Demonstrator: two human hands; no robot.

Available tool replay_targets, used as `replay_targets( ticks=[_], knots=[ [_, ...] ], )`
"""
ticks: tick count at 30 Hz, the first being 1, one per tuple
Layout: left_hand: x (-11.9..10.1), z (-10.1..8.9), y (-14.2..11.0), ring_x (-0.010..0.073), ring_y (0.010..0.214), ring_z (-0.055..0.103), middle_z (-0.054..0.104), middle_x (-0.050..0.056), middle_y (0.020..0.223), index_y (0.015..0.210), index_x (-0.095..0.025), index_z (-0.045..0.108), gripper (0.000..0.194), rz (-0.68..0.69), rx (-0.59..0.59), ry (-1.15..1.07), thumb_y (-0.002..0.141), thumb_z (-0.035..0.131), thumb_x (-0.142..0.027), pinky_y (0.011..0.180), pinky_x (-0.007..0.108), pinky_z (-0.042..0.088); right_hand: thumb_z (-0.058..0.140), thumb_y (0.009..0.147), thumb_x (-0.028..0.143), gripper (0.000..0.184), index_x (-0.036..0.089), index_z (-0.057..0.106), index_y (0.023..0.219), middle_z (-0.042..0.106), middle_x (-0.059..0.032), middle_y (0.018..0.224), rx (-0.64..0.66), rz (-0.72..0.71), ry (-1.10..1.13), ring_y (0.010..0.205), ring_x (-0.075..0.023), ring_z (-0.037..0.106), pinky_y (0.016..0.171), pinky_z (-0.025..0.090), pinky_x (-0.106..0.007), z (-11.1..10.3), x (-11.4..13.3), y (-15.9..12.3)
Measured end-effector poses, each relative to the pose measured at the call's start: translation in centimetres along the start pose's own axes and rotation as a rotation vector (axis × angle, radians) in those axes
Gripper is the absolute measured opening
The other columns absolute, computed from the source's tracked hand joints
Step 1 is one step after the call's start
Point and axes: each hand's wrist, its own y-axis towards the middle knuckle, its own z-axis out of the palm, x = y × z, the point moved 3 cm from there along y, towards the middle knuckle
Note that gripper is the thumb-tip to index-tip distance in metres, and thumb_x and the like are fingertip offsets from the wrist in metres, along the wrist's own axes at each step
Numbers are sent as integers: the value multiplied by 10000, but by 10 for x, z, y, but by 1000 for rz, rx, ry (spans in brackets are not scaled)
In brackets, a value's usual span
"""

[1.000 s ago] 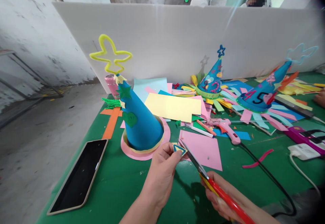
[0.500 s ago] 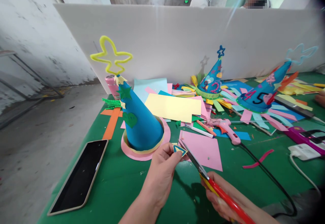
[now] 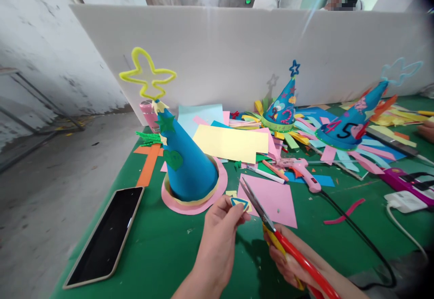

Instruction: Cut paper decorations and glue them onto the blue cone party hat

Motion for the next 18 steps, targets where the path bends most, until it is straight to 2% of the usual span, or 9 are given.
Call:
replay_targets(
  ticks=[2,3,4,8,11,16,18],
  knots=[
    [-1,-2,1,104,623,485,546,-8,642,646,-150,547,103,36,-34,-78,711,612,-196,638,235,379,674,613,508,420,212,447,807,357,79,589,-21,-17,-16,434,-30,270,386,243,-146,10,10,-8],
    [-1,-3,1,104,627,481,545,-7,648,653,-152,547,101,50,-37,-106,720,607,-200,634,234,378,669,622,510,418,204,472,827,355,68,628,-78,-57,-45,476,-33,280,436,277,-140,15,16,-13],
    [-1,-3,1,104,630,477,542,-6,650,657,-153,547,103,58,-33,-122,729,601,-204,630,232,378,675,603,528,443,202,496,843,363,53,674,-105,-33,-58,523,-43,299,497,316,-152,21,21,-18],
    [0,-3,0,98,606,462,524,-14,627,650,-150,552,114,36,-40,-84,723,611,-215,615,224,372,690,570,540,446,225,526,840,349,44,698,-173,-25,-87,563,-67,314,564,348,-189,34,30,-31],
    [1,-2,-2,99,591,459,515,-19,608,626,-148,540,128,23,-22,-8,705,620,-209,614,225,368,678,607,517,404,234,517,847,344,47,699,-211,-23,-131,572,-68,324,575,343,-189,27,24,-28],
    [2,2,-7,106,600,447,512,-16,592,608,-151,523,136,25,44,122,709,599,-200,615,229,359,609,654,563,416,219,459,833,339,75,619,-47,-75,-154,463,-34,264,430,257,-157,13,11,-13],
    [2,4,-9,108,601,438,513,-14,592,611,-148,527,126,17,74,151,700,603,-194,607,226,354,616,664,538,404,213,452,839,346,78,606,-55,-44,-140,447,-31,262,414,245,-161,6,7,-8]
  ],
)
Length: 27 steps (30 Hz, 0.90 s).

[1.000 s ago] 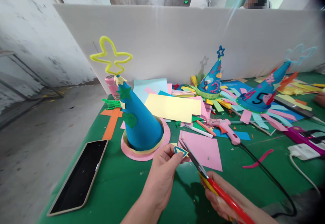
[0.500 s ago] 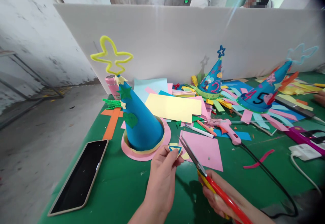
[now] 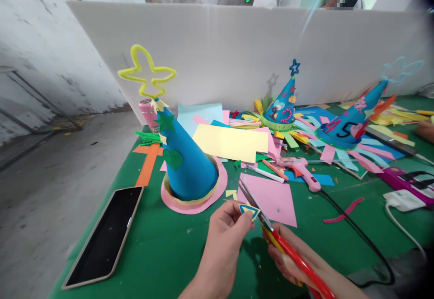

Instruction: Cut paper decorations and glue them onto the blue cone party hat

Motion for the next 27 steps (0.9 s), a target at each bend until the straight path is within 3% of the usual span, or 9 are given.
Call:
replay_targets(
  ticks=[4,9,13,18,20,24,27],
  knots=[
    [-1,3,-1,96,585,406,493,-22,581,599,-146,519,133,-12,33,13,687,613,-177,576,207,337,634,677,483,387,215,446,883,391,68,640,-43,49,23,453,-34,308,422,272,-168,-8,-5,6],
    [-1,-6,5,84,554,383,439,-45,555,602,-164,497,163,41,-129,-193,704,620,-194,555,196,337,620,668,523,380,213,454,812,369,72,609,-50,48,22,442,-38,287,412,274,-162,2,8,-1],
    [-1,-9,7,76,550,403,460,-43,583,617,-161,523,156,39,-166,-314,678,658,-211,549,191,346,641,650,518,368,227,531,846,353,44,698,-122,-10,-51,533,-63,316,556,374,-203,21,32,-19],
    [0,-6,2,81,530,405,472,-30,544,575,-145,539,171,-5,-94,-161,666,658,-227,524,191,338,639,640,531,405,254,555,923,380,19,764,-162,19,-99,652,-112,380,725,392,-279,22,34,-23],
    [-1,-6,1,82,527,403,481,-26,543,565,-145,531,177,-13,-71,-103,680,641,-222,526,193,337,641,651,513,386,261,548,928,391,28,755,-169,12,-108,643,-101,380,699,392,-243,18,29,-19],
    [-1,-8,2,84,529,401,475,-29,539,565,-149,521,172,-2,-85,-95,689,626,-206,532,195,339,631,670,502,351,244,513,877,357,60,659,-118,-12,-43,508,-58,278,497,325,-167,19,26,-14],
    [-1,-8,5,95,557,419,479,-26,559,580,-153,526,160,16,-86,-145,698,620,-206,562,205,356,657,640,507,376,225,501,834,365,50,679,-127,3,-26,538,-62,312,511,321,-177,20,23,-12]
  ],
)
